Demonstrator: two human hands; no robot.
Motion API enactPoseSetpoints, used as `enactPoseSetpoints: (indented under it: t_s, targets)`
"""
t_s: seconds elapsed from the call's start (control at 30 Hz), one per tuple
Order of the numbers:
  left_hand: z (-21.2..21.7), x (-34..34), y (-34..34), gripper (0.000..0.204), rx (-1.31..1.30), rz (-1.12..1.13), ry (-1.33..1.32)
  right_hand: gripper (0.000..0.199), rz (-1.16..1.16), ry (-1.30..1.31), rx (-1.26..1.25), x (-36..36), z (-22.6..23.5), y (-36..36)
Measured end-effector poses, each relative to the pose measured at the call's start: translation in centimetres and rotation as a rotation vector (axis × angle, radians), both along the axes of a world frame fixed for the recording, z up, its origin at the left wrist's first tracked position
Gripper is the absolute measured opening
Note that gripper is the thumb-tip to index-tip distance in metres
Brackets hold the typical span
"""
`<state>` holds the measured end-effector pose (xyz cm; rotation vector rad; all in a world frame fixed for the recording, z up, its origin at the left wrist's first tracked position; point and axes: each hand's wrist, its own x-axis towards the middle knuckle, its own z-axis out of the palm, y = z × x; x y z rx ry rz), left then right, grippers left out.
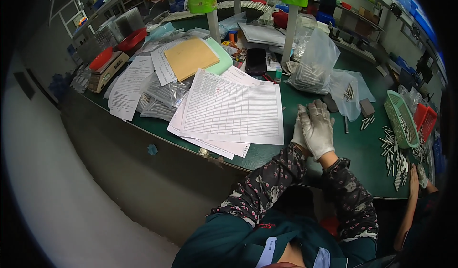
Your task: Inspecting, aligning, and sorting small metal rods on a workbench before packaging them.
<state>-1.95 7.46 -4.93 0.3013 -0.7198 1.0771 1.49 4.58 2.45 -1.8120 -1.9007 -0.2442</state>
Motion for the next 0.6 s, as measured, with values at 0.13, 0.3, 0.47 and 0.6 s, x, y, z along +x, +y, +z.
enactPoseSetpoints:
  t_s: [0.13, 0.3, 0.47, 0.6]
  targets:
    - [-0.5, 1.9, 0.8, 0.049, -0.298, -0.142, 0.007, 0.051, 0.043, 0.220, 0.041, 1.2, -0.5, 2.0]
    - [0.5, 1.8, 0.1, 0.053, 0.065, -0.067, -0.129, 0.052, -0.049, 0.088, -0.052, 0.2, 0.5, -0.1]
    - [4.9, -0.1, -1.8, 0.054, -0.562, -0.092, 0.415, 0.050, -0.023, 0.130, -0.086, 2.0, -0.1, 1.9]
    - [2.5, -0.7, -1.8, 0.057, -0.233, 0.089, 0.338, 0.059, 0.027, 0.193, 0.016, -0.8, -1.0, -0.6]
